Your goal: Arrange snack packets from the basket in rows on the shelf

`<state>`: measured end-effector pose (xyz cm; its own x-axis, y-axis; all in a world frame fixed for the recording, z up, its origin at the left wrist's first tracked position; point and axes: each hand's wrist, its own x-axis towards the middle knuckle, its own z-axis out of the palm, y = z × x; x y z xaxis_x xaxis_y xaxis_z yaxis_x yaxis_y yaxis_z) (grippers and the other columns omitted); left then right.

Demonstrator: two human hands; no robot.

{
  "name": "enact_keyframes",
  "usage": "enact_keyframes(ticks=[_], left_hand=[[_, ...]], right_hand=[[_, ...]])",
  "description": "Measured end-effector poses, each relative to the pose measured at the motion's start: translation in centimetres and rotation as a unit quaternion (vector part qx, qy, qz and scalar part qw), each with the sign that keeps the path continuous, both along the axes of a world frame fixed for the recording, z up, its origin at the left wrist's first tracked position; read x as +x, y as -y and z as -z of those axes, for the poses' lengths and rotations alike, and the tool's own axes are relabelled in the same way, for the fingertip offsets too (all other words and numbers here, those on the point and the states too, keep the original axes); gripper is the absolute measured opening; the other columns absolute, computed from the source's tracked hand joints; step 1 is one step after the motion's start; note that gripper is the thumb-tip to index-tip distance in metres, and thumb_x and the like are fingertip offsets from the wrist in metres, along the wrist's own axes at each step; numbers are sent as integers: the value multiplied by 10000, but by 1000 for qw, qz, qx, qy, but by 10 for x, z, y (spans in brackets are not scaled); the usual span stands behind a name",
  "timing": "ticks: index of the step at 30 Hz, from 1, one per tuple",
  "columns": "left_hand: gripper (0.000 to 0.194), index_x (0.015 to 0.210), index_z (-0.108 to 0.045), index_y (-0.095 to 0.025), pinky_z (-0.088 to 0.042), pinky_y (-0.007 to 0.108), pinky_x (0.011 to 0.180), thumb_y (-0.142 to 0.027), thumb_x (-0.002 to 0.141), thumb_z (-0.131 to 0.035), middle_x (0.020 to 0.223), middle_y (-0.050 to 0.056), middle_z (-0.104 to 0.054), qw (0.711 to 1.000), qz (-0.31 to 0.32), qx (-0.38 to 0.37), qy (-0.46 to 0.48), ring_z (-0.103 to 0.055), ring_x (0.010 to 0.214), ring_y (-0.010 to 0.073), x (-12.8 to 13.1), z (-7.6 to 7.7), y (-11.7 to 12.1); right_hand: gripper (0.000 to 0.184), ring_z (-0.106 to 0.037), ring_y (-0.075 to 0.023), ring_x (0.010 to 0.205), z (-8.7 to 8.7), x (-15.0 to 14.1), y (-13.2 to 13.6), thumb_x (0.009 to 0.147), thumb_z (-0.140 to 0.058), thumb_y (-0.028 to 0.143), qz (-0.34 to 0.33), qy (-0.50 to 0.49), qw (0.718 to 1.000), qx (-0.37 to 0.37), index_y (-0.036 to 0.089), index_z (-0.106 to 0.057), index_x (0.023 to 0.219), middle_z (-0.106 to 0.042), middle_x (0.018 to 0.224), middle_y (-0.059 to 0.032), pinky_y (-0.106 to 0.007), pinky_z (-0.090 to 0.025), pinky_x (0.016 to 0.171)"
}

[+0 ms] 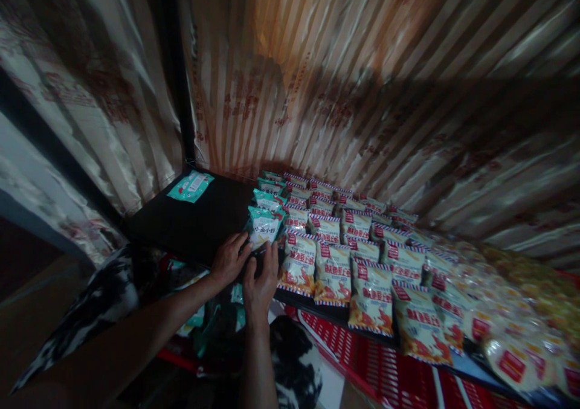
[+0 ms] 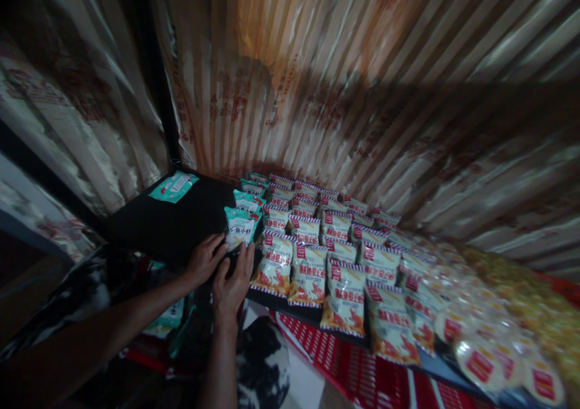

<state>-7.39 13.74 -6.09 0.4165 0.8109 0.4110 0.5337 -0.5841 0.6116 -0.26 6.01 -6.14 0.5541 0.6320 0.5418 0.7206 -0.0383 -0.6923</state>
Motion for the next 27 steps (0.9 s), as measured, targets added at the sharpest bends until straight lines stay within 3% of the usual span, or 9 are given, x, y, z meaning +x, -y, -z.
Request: enact_keyframes(ticks=[8, 13, 22, 27], left_hand=[[365, 1132, -571, -169, -474, 353, 910, -391, 925, -369, 1059, 90, -648, 1000, -4, -5, -13, -592, 1025, 213, 1, 0, 2], [344, 1119, -570, -167, -478, 349, 899, -377, 917, -388, 1040, 94, -647, 1000, -5, -6, -4, -595, 1015, 214, 2, -2, 3], [285, 1129, -557, -160, -485, 369, 898, -247, 878, -451, 1064, 102, -638, 1000, 1, -5, -3, -595, 1019, 216, 3, 3, 2], [278, 1114, -567, -177, -498, 384, 885, -265, 882, -442, 1055, 103, -645, 1000, -2, 8, 4, -600, 1005, 221, 3, -1, 4]], right_hand=[[475, -366, -272, 1302, -3, -3, 2, 895, -412, 301, 26, 8, 1000, 10, 104, -419, 1327, -386, 1398, -205, -501, -383, 994], [425, -390, -271, 1280, -6, -4, 6, 894, -434, 268, 46, 41, 997, 56, 89, -456, 1279, -440, 1349, -216, -506, -380, 984], [436, -323, -258, 1319, -46, 19, -18, 899, -396, 306, 46, 57, 996, 42, 100, -454, 1278, -408, 1382, -191, -503, -325, 1032], [457, -313, -269, 1324, -47, 39, -35, 905, -385, 329, 63, 85, 993, 46, 110, -440, 1302, -385, 1398, -196, -515, -326, 1029]])
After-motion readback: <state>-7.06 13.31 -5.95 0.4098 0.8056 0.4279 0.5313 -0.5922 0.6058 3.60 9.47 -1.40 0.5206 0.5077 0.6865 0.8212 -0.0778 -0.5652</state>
